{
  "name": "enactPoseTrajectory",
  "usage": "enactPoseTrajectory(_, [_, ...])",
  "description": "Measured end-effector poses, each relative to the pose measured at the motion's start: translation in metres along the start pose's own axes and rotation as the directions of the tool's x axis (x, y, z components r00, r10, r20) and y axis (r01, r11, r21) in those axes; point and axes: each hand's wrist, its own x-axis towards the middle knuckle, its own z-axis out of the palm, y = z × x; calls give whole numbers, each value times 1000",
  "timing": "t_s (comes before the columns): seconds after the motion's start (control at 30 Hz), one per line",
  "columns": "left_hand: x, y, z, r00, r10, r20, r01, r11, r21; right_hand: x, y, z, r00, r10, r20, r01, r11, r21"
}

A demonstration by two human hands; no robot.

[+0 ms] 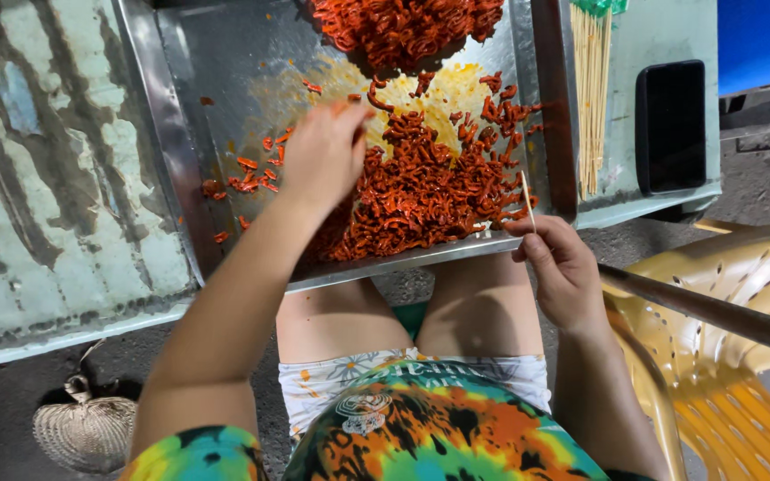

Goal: The person takes small pieces of red-colored food from a metal tray and threads them onto a thin wooden skewer by hand, repeating this process to build up a stack of food on the skewer.

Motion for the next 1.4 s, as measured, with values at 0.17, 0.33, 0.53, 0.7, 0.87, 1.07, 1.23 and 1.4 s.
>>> enactPoseTrajectory(0.17, [33,-23,36,993,113,43,-115,993,41,-7,1,-5,997,71,0,-71,997,0])
enactPoseTrajectory(0.33, [35,-23,38,989,115,92,-121,990,72,-13,2,-7,991,133,30,-136,979,149])
enactPoseTrajectory(0.53, [23,-8,13,995,24,96,-6,981,-191,-12,-11,-3,973,231,9,-232,972,47])
enactPoseTrajectory(0.7, [3,4,10,895,-256,364,445,497,-745,0,-26,5,995,-50,87,71,963,-258])
enactPoseTrajectory(0.87, [-27,22,13,853,-266,449,464,-7,-886,5,-37,21,995,21,97,-4,985,-173])
enactPoseTrajectory(1.07, [-48,47,3,820,-266,507,406,-354,-843,2,-48,33,997,-28,78,48,964,-262])
enactPoseTrajectory(1.23, [-52,52,-4,821,-272,502,363,-429,-827,-2,-60,34,995,-72,66,92,923,-374])
enactPoseTrajectory(1.4, [-53,51,-3,794,-330,511,355,-432,-829,-5,-66,34,993,-87,77,110,922,-372])
